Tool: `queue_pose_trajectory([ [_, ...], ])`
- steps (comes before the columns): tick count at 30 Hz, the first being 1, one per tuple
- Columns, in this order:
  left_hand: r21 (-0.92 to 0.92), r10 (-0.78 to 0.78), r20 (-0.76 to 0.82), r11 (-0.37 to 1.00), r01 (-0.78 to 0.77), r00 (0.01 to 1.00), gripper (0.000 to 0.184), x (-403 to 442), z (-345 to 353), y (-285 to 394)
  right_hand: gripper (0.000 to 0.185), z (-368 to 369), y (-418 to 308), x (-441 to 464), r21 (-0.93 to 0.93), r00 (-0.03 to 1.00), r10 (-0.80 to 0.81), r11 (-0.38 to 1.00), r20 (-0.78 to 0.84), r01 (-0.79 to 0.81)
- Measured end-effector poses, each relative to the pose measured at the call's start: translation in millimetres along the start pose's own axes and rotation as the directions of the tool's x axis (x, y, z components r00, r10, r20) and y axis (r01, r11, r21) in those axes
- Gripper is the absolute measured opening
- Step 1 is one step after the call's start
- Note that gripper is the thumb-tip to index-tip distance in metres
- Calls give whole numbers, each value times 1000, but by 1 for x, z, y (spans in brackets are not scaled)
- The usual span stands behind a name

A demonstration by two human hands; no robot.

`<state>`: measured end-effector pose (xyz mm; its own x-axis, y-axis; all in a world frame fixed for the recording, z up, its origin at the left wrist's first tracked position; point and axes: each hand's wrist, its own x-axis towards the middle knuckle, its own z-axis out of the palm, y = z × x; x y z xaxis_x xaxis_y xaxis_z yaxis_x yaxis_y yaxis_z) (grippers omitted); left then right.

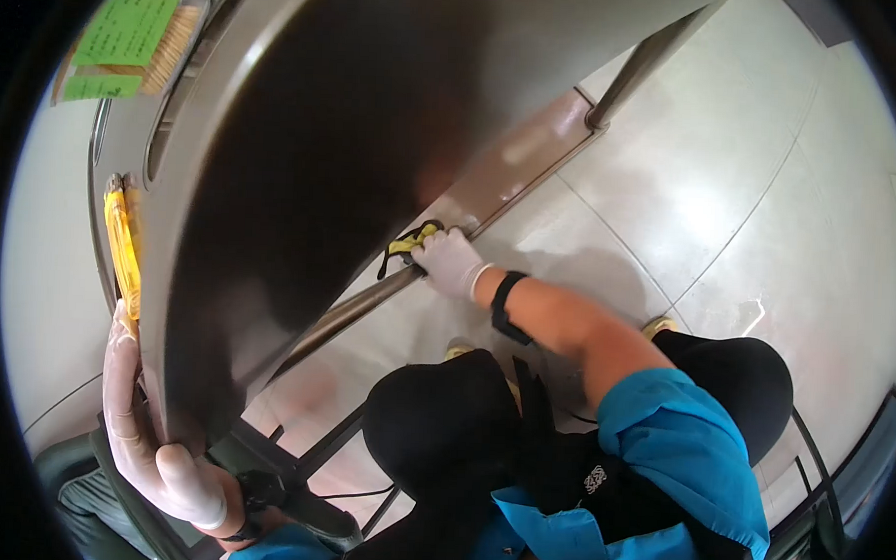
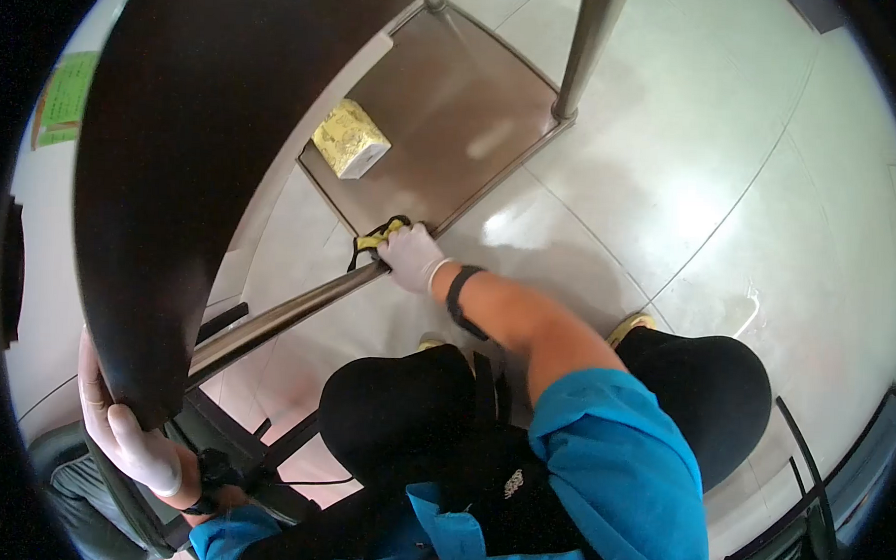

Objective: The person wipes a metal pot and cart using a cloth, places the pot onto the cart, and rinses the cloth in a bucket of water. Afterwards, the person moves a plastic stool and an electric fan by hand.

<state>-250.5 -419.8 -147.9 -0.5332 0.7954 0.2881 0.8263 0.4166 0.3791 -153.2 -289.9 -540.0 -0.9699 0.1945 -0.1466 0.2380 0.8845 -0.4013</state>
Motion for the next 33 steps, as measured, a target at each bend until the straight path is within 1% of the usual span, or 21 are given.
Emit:
queue_pose_trajectory([
  [2, -103, -70, -7, 992, 69, 998, 81, -5, 0, -9, 28, -2, 23, 5, -17, 992, -102, 994, 75, 103],
  [3, -96, -73, 1, 993, 73, 997, 81, -7, 1, -14, 24, -30, 32, 7, -69, 985, -66, 995, 161, 78],
  [4, -126, -46, -32, 991, 42, 998, 79, -10, 1, -17, 23, -41, 48, 11, -136, 989, -6, 990, 150, 27],
  [7, -143, -19, -65, 990, 10, 998, 77, -6, 1, -7, 24, -55, 108, 20, -252, 947, 305, 913, -104, -322],
  [8, -142, -18, -62, 990, 9, 998, 77, -6, 1, -5, 28, -45, 129, 24, -77, 907, 357, 921, -226, -381],
  [10, -133, 26, -77, 990, -36, 997, 72, -5, 3, -5, 33, -44, 117, 26, -123, 865, 445, 869, -232, -479],
  [12, -126, 60, -89, 989, -71, 994, 68, -3, 9, -5, 39, -43, 87, 28, -223, 889, 452, 861, -79, -457],
  [14, -203, -74, -241, 979, 24, 968, 58, -5, 16, -3, 43, -13, 67, 44, -167, 915, 381, 902, -132, -399],
  [16, -176, -57, -233, 984, 15, 971, 56, -5, 18, -5, 38, -20, 40, 51, -168, 948, 309, 941, 82, -292],
  [18, -149, -33, -223, 989, -1, 974, 55, -6, 19, -5, 34, -33, 19, 48, -124, 967, 124, 987, 221, -99],
  [20, -82, -45, -232, 996, 27, 972, 54, -8, 17, -8, 32, 17, 9, 59, -118, 993, -82, 989, 86, 92],
  [21, -77, -46, -229, 997, 29, 972, 54, -7, 17, -6, 30, 13, 4, 58, -110, 991, -59, 991, 116, 72],
  [23, 73, -12, -224, 997, 29, 974, 53, -8, 16, 4, 28, -1, 1, 51, -106, 989, -44, 993, 139, 59],
  [24, 77, -12, -226, 997, 30, 974, 53, -6, 19, 8, 27, -9, 4, 47, -96, 972, -72, 991, 224, 95],
  [25, -108, -92, -245, 992, 68, 965, 54, -2, 24, 12, 25, -14, 5, 46, -84, 947, -96, 988, 308, 127],
  [26, -295, -174, -251, 951, 95, 952, 55, 0, 27, 12, 25, -12, 6, 51, -92, 948, -92, 988, 305, 125],
  [27, -301, -173, -258, 949, 91, 950, 55, 1, 28, 8, 25, -8, 6, 59, -86, 945, -62, 992, 321, 95],
  [30, -43, 35, -192, 998, -44, 981, 61, -1, 26, 1, 28, -5, 8, 74, -111, 940, -33, 991, 341, 75],
  [31, -36, 29, -189, 999, -36, 981, 61, -2, 24, 0, 27, -12, 12, 72, -205, 955, -23, 975, 297, 87],
  [32, -166, -51, -177, 986, 22, 983, 61, -3, 22, -2, 27, -16, 19, 72, -300, 968, -19, 949, 250, 96],
  [33, -294, -129, -155, 952, 79, 980, 61, -4, 20, -2, 27, 15, 42, 88, -277, 999, 17, 961, 48, -3],
])
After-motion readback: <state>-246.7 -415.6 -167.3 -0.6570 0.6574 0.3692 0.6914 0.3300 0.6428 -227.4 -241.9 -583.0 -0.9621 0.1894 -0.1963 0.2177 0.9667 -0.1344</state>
